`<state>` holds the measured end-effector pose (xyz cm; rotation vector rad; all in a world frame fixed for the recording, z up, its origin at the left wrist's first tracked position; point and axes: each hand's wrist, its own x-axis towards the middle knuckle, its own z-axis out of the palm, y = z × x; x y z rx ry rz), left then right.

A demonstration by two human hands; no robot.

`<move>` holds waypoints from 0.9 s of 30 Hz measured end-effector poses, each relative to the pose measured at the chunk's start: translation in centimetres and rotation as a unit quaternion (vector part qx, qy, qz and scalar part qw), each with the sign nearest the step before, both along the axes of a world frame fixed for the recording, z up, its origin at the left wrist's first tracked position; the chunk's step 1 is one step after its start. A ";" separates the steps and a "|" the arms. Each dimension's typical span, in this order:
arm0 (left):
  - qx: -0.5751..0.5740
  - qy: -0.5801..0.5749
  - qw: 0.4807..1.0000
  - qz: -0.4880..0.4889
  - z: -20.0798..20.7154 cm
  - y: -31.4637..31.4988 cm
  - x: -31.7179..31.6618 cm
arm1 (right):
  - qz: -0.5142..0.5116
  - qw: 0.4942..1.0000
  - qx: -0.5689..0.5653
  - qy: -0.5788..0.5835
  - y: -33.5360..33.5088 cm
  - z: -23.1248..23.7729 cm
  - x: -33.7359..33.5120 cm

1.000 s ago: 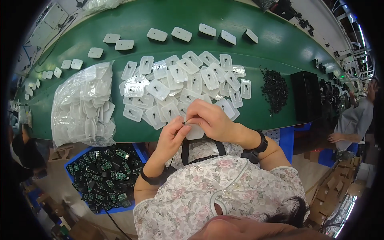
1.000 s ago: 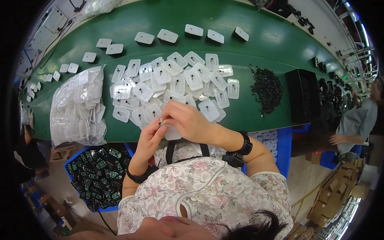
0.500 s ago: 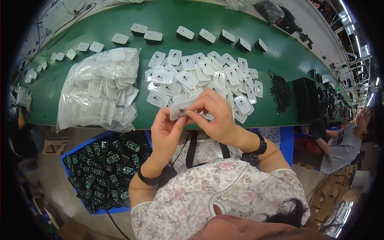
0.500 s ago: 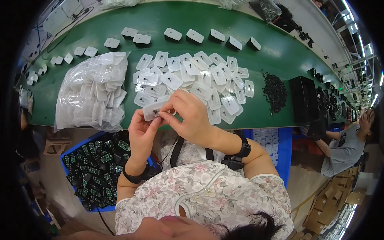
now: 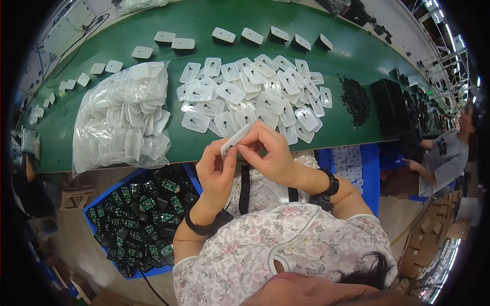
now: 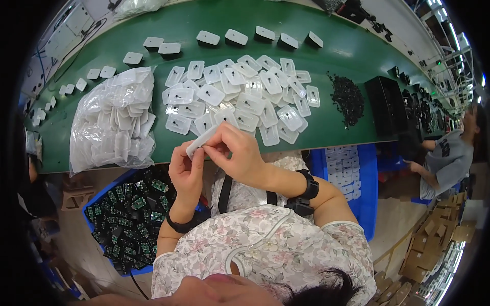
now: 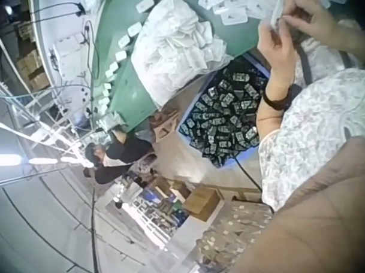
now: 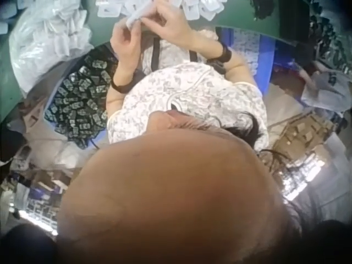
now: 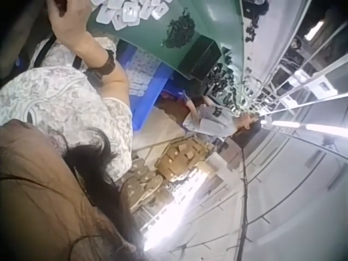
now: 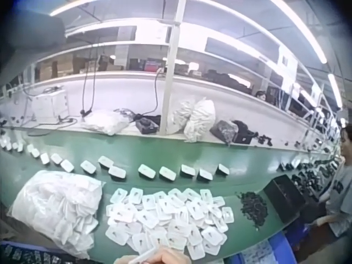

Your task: The person picks up a white plastic base and a small black component by hand, fits the component into the base, and repeats this process for several units.

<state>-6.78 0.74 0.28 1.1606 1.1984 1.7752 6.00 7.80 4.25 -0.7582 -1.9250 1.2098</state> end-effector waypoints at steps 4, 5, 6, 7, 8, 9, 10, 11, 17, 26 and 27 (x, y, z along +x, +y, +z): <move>-0.023 -0.186 0.982 -0.037 0.7 0.0 0.4 | -0.047 0.998 0.045 -0.007 0.8 0.1 0.9; -0.023 -0.187 0.981 -0.039 0.7 -0.1 0.3 | -0.070 0.997 0.044 -0.003 1.0 0.9 1.0; -0.028 -0.180 0.982 -0.056 0.7 -0.3 0.2 | -0.071 0.996 0.045 -0.005 1.3 1.0 1.2; -0.033 -0.174 0.981 -0.074 0.7 -0.4 0.2 | -0.029 0.999 0.040 -0.022 1.5 1.0 1.3; -0.032 -0.176 0.981 -0.077 0.4 -0.6 0.3 | 0.012 0.999 0.034 -0.040 1.6 1.0 1.5; -0.026 -0.163 0.984 -0.070 -0.1 -0.5 0.4 | 0.037 0.995 0.065 -0.062 1.8 0.4 1.5; -0.020 -0.151 0.986 -0.065 -0.5 -0.3 0.5 | 0.028 0.995 0.068 -0.065 1.9 0.4 1.5; -0.017 -0.153 0.985 -0.076 -0.6 -0.2 0.3 | 0.046 0.995 0.019 -0.089 2.0 0.4 1.4; -0.043 -0.073 0.989 -0.119 -0.9 1.5 1.5 | 0.021 0.992 -0.025 -0.125 2.6 0.5 3.3; -0.110 0.040 0.979 -0.167 -0.4 5.2 2.3 | 0.017 0.995 -0.087 -0.048 5.1 -2.1 8.2; -0.110 0.098 0.981 -0.126 -0.7 5.8 1.2 | -0.013 0.991 -0.126 -0.033 5.3 -1.4 9.0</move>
